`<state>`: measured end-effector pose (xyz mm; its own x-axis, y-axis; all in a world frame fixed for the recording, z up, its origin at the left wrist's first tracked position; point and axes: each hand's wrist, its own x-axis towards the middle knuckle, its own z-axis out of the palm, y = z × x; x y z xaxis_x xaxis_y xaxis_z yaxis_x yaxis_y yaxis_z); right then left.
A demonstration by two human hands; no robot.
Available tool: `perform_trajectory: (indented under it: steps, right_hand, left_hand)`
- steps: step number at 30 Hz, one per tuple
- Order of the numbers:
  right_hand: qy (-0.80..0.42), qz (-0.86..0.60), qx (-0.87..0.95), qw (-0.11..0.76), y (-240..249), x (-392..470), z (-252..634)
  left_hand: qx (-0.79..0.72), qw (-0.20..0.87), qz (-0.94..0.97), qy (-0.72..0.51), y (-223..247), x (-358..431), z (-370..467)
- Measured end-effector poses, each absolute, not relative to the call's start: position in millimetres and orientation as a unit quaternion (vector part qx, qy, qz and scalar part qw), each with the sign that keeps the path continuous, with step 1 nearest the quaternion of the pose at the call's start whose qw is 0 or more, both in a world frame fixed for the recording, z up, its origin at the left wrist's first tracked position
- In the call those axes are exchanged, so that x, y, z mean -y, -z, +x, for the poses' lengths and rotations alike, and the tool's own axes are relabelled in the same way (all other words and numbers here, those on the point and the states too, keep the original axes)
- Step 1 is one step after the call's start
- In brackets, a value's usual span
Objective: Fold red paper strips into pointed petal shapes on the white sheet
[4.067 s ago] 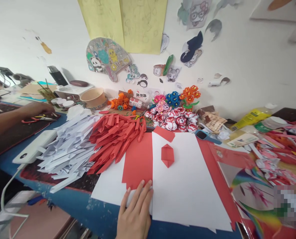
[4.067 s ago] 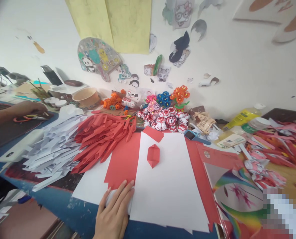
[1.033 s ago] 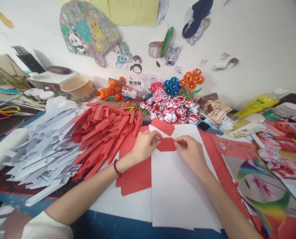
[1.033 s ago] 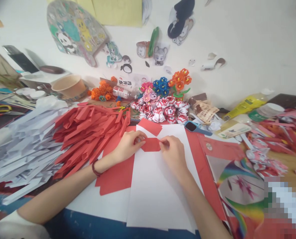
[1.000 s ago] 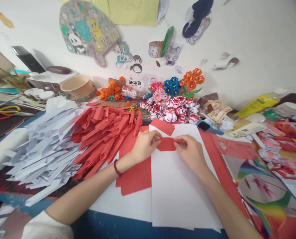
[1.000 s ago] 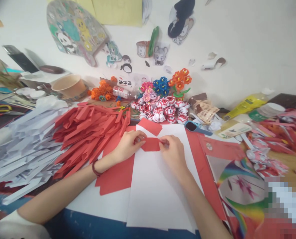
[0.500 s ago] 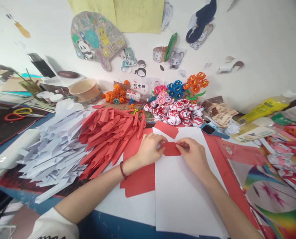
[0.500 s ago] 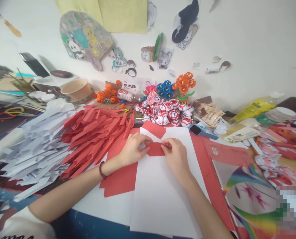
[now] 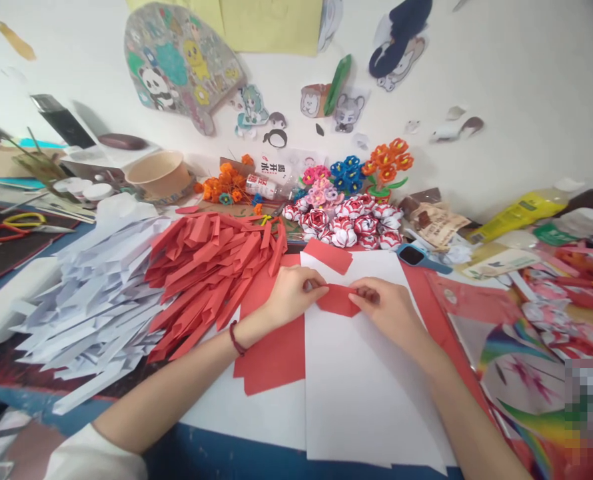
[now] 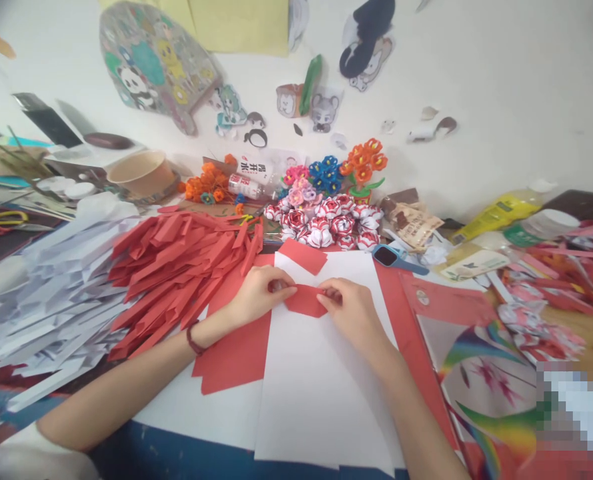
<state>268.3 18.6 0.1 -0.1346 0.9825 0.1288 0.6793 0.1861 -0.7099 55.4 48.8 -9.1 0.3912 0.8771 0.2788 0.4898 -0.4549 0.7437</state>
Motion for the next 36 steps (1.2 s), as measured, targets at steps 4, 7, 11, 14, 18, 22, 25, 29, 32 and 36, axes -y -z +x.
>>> perform_trajectory:
  steps: [4,7,11,14,18,22,25,29,32,36]
  right_hand:
    - [-0.240,-0.572,0.725,0.299,5,-21,269]
    - [-0.223,-0.564,0.734,0.304,10,-23,270]
    - [-0.211,-0.566,0.736,0.304,11,-24,270]
    - [-0.205,-0.567,0.736,0.307,9,-23,269]
    - [-0.185,-0.565,0.744,0.306,10,-21,269]
    - [-0.145,-0.574,0.751,0.294,11,-19,268]
    - [-0.115,-0.572,0.763,0.278,9,-16,266]
    - [-0.027,-0.537,0.804,0.255,6,-12,263]
    - [0.040,-0.495,0.835,0.235,4,-9,261]
    - [0.102,-0.464,0.855,0.207,3,-7,259]
  left_hand:
    - [-0.424,0.278,0.795,-0.333,12,-52,54]
    - [-0.414,0.272,0.803,-0.332,13,-54,54]
    - [-0.378,0.271,0.814,-0.350,15,-56,56]
    - [-0.371,0.269,0.812,-0.361,17,-56,57]
    - [-0.355,0.227,0.826,-0.374,21,-55,58]
    - [-0.326,0.150,0.866,-0.348,23,-55,58]
    - [-0.315,0.094,0.894,-0.304,21,-53,57]
    - [-0.307,0.023,0.921,-0.238,16,-49,55]
    - [-0.283,-0.011,0.935,-0.214,13,-45,55]
    - [-0.260,-0.044,0.943,-0.201,9,-43,56]
